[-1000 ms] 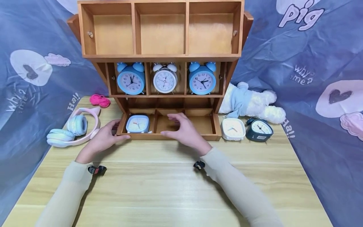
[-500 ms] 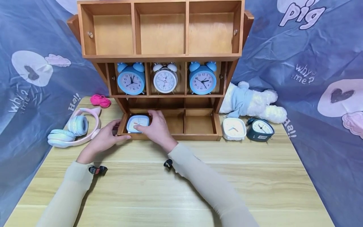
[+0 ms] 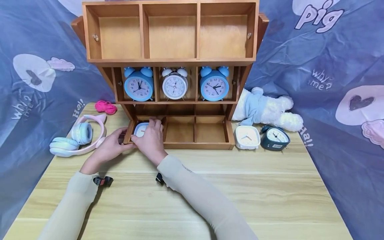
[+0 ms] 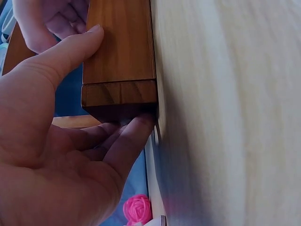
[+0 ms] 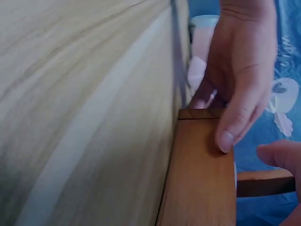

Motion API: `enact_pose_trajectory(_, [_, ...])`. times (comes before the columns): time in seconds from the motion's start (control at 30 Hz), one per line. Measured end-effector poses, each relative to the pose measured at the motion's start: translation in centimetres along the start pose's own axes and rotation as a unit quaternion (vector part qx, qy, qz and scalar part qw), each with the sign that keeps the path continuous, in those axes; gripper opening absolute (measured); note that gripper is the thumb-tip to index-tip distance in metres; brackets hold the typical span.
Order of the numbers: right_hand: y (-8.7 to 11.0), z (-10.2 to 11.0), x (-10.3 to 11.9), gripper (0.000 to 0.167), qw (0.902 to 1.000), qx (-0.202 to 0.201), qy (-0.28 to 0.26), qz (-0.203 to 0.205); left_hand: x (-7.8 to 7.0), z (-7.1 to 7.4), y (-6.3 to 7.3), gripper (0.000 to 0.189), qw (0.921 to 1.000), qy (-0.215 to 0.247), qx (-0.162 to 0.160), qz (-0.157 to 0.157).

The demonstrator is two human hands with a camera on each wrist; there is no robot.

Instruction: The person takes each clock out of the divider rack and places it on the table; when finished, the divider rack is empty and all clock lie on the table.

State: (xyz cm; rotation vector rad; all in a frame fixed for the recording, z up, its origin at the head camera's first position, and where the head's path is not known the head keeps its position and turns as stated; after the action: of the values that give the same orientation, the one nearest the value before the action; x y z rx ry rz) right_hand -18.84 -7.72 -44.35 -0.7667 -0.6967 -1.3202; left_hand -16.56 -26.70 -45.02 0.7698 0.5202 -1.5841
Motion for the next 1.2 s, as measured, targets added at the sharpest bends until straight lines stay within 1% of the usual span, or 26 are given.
enact_pose_trajectory(0.13, [-1.7,-2.5,-2.2,0.105,0.9984,-0.017,0.052,0.011,0.1,0.0,0.0,0.095,1.0000,-0.002,-0.002,-0.003])
enact_pose_trajectory(0.23, [-2.5,-3.5,-3.2,0.111,0.9965,-0.015,0.081,0.017,0.2,0.0,-0.1,0.094,1.0000,-0.004,-0.001,-0.004])
enact_pose_trajectory(0.27, [-2.5,-3.4,-3.0,0.111,0.9944,-0.011,0.103,0.017,0.2,0.0,-0.1,0.094,1.0000,-0.004,-0.001,-0.004])
enact_pose_trajectory(0.33, [-2.3,-3.0,-2.5,0.112,0.9919,-0.001,0.125,0.017,0.1,0.0,-0.1,0.093,1.0000,-0.004,-0.003,-0.004])
enact_pose_trajectory(0.47, [-1.3,-1.2,-0.1,0.107,0.9853,0.018,0.169,0.018,-0.2,0.1,0.0,0.092,0.9999,-0.012,-0.008,-0.005])
enact_pose_trajectory(0.53, [-0.9,-0.4,0.7,0.103,0.9827,0.029,0.183,0.015,-0.2,0.1,0.0,0.092,0.9998,-0.018,-0.009,-0.002])
enact_pose_trajectory(0.6, [-0.9,-0.3,1.0,0.101,0.9804,0.036,0.193,0.011,-0.2,0.1,-0.1,0.092,0.9997,-0.025,-0.008,0.001])
enact_pose_trajectory(0.67, [-1.7,-1.5,0.0,0.105,0.9772,0.030,0.210,0.013,0.0,0.1,-0.1,0.093,0.9996,-0.026,-0.005,0.006])
enact_pose_trajectory(0.83, [-3.2,-3.4,-1.9,0.108,0.9771,0.036,0.210,0.004,0.0,0.2,-0.2,0.095,0.9997,-0.024,-0.003,0.007])
enact_pose_trajectory(0.9, [-3.2,-3.1,-1.7,0.106,0.9804,0.050,0.190,-0.007,0.0,0.2,-0.2,0.096,0.9997,-0.023,-0.005,0.005])
enact_pose_trajectory(0.93, [-3.3,-3.2,-1.8,0.108,0.9818,0.052,0.182,-0.010,0.1,0.2,-0.2,0.097,0.9997,-0.023,-0.009,0.007])
enact_pose_trajectory(1.0, [-3.3,-3.0,-1.7,0.106,0.9825,0.058,0.176,-0.014,0.1,0.2,-0.2,0.098,0.9997,-0.022,-0.011,0.003])
enact_pose_trajectory(1.1, [-2.5,-2.0,-0.7,0.100,0.9827,0.063,0.173,-0.014,0.1,0.1,-0.1,0.097,0.9998,-0.018,-0.012,0.001])
enact_pose_trajectory(1.13, [-2.4,-2.0,-0.7,0.097,0.9820,0.052,0.182,-0.005,0.1,0.1,0.0,0.096,0.9998,-0.017,-0.013,0.002])
enact_pose_trajectory(1.2, [-1.8,-1.4,0.0,0.090,0.9824,0.042,0.182,0.008,0.1,0.1,0.0,0.094,0.9998,-0.016,-0.011,0.001])
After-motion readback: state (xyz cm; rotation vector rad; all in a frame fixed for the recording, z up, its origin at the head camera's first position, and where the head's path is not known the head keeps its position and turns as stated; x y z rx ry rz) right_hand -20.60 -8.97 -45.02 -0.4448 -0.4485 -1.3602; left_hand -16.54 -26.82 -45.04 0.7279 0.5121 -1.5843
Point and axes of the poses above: each hand's wrist, its own y-axis away from the middle knuckle, its own z-axis out of the back of the hand, x = y × z, the point moved 2 cm from there along -y, towards the middle knuckle
